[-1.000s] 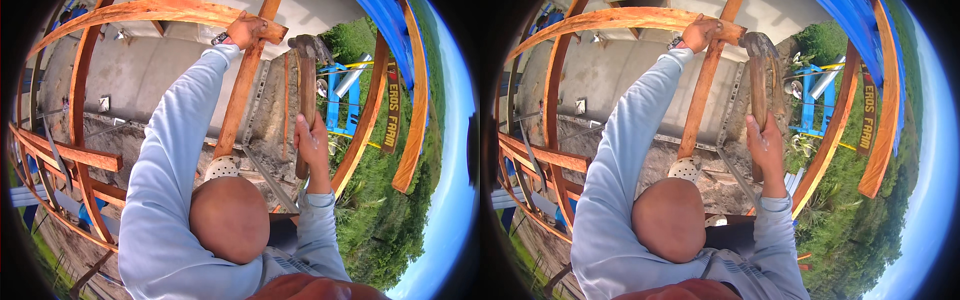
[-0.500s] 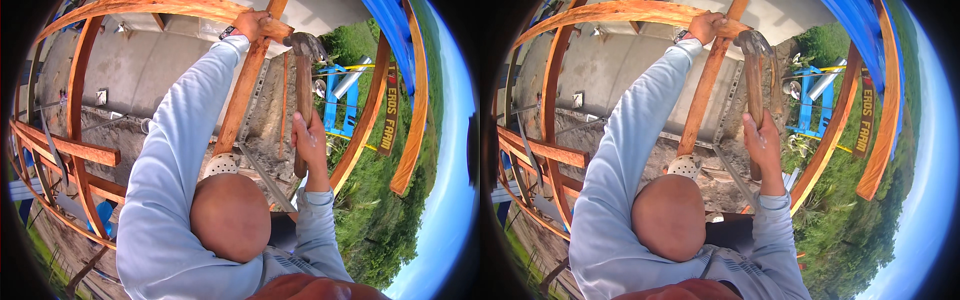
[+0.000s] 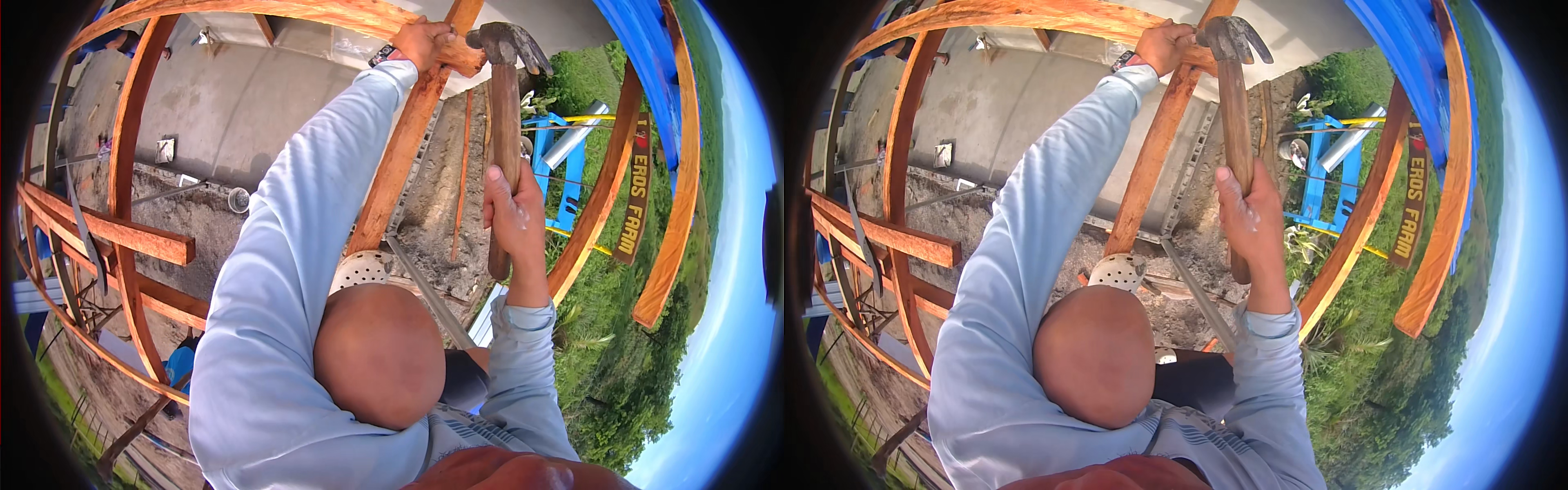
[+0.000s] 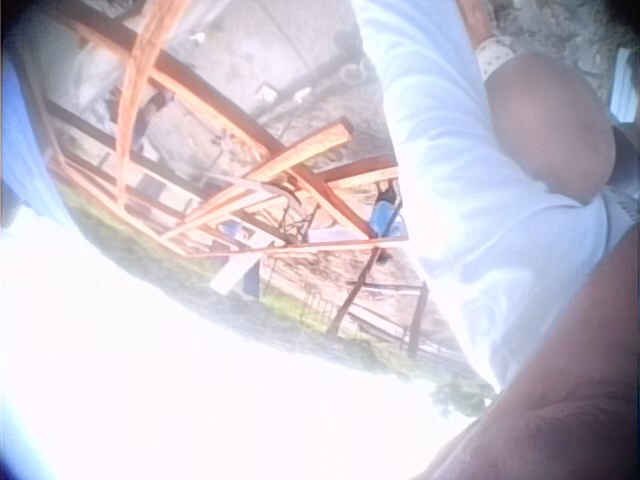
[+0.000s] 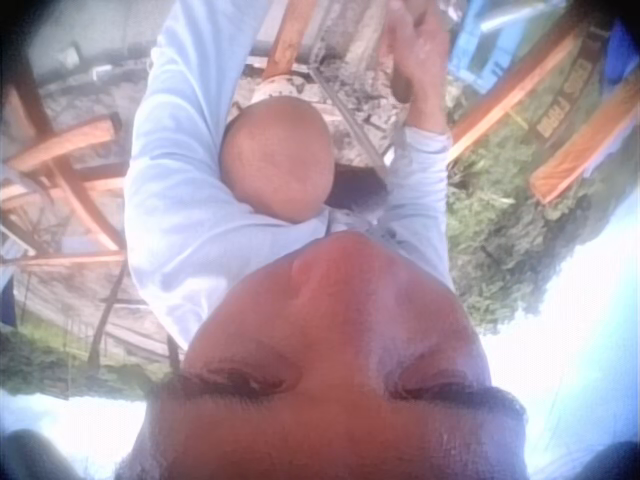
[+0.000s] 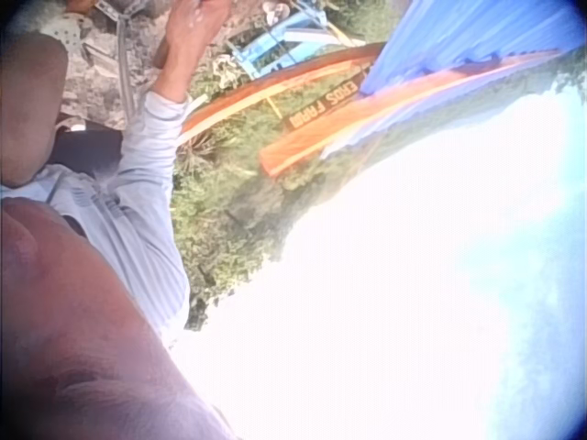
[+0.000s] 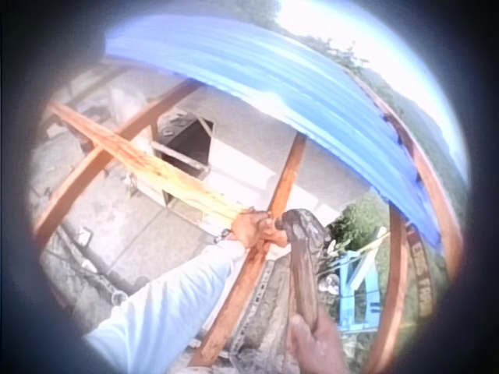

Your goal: Assembling and securing the wooden frame for a roof on a small building.

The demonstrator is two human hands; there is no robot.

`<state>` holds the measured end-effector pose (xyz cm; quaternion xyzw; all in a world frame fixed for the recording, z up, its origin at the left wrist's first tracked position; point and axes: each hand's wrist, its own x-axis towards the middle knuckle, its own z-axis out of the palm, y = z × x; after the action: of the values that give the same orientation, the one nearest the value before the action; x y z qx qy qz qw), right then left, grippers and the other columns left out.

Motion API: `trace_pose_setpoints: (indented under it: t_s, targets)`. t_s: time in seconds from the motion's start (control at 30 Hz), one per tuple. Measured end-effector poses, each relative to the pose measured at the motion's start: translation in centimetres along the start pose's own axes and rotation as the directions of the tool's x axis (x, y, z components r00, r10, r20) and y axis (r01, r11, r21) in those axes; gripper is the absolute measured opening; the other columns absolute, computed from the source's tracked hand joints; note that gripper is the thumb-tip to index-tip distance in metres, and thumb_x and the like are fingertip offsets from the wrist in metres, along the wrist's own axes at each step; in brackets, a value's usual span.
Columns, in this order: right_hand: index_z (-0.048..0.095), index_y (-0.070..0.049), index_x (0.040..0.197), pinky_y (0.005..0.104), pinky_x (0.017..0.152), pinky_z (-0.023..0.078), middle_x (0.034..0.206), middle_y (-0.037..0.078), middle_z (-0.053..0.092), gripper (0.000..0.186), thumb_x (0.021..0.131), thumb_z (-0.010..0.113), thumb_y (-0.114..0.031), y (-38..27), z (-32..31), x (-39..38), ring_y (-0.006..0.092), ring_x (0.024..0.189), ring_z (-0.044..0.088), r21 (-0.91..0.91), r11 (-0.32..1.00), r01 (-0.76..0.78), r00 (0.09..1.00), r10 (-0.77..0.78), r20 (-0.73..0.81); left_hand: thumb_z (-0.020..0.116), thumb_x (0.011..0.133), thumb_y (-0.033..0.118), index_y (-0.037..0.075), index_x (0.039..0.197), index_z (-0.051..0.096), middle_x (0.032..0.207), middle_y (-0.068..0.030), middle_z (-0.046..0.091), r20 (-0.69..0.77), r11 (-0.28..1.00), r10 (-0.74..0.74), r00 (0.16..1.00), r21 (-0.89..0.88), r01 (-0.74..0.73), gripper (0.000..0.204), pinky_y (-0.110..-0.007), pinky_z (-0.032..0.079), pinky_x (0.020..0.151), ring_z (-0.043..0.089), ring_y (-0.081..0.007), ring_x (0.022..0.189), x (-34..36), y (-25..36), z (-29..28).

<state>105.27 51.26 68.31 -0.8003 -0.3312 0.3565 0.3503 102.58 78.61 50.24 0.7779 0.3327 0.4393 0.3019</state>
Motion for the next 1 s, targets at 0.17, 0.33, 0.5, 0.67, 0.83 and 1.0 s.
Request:
trace_pose_setpoints:
  t_s: [0.17,0.33,0.5,0.67,0.83,1.0]
  targets:
    - [0.050,-0.002,0.092,0.0299,0.046,0.041,0.059,0.006,0.052,0.036,0.088,0.057,-0.037,-1.4,-0.5,0.4,0.0155,0.050,0.054,-0.100,0.994,0.040,0.999,-0.042,-0.024,0.060,0.084,0.028,0.015,0.097,0.067,0.091,-0.0072,0.066,0.072,0.999,-0.013,0.997,0.040,0.010,0.020,-0.034,0.048,0.086,0.059,-0.0299,0.090,-0.1,0.2,-0.1]
    - [0.051,-0.001,0.103,0.0383,0.057,0.045,0.067,0.015,0.058,0.039,0.091,0.051,-0.038,-2.2,0.1,2.1,0.0303,0.061,0.060,-0.226,0.910,0.347,0.919,-0.379,-0.113,0.059,0.085,0.029,0.016,0.098,0.067,0.093,-0.0065,0.067,0.035,0.998,0.017,0.999,0.061,-0.020,0.019,-0.035,0.040,0.099,0.058,-0.0320,0.098,-0.1,0.2,0.1]
    - [0.052,-0.001,0.106,0.0433,0.063,0.045,0.070,0.018,0.059,0.046,0.091,0.047,-0.044,1.0,1.6,7.1,0.0365,0.068,0.060,-0.462,0.880,0.110,0.983,-0.165,-0.079,0.058,0.085,0.028,0.016,0.098,0.067,0.093,-0.0063,0.067,0.099,0.995,0.011,0.995,0.094,-0.020,0.019,-0.037,0.038,0.101,0.059,-0.0286,0.096,-0.2,-0.1,0.4]
    - [0.053,-0.003,0.102,0.0381,0.060,0.046,0.069,0.015,0.059,0.042,0.091,0.049,-0.043,-2.5,0.4,3.0,0.0274,0.064,0.060,-0.193,0.978,0.081,0.993,-0.095,-0.065,0.058,0.085,0.025,0.014,0.096,0.066,0.094,-0.0057,0.067,0.070,0.989,0.118,0.991,0.084,-0.123,0.018,-0.039,0.034,0.105,0.062,-0.0264,0.088,-0.5,-0.9,0.6]
    - [0.052,-0.002,0.100,0.0367,0.061,0.047,0.069,0.016,0.058,0.039,0.091,0.051,-0.040,-2.8,1.0,3.6,0.0288,0.064,0.060,-0.265,0.882,0.389,0.891,-0.434,-0.136,0.057,0.085,0.024,0.014,0.098,0.066,0.094,-0.0057,0.067,0.049,0.990,0.098,0.994,0.097,-0.102,0.018,-0.038,0.034,0.104,0.061,-0.0279,0.087,0.2,-0.7,0.5]
    - [0.052,0.001,0.098,0.0411,0.064,0.046,0.069,0.019,0.059,0.049,0.091,0.045,-0.047,1.4,1.9,8.2,0.0332,0.065,0.061,-0.503,0.843,0.191,0.956,-0.276,-0.100,0.060,0.084,0.025,0.014,0.098,0.066,0.091,-0.0093,0.066,0.100,0.995,-0.023,0.995,0.097,0.014,0.020,-0.036,0.036,0.103,0.061,-0.0294,0.089,-1.1,-0.1,-0.2]
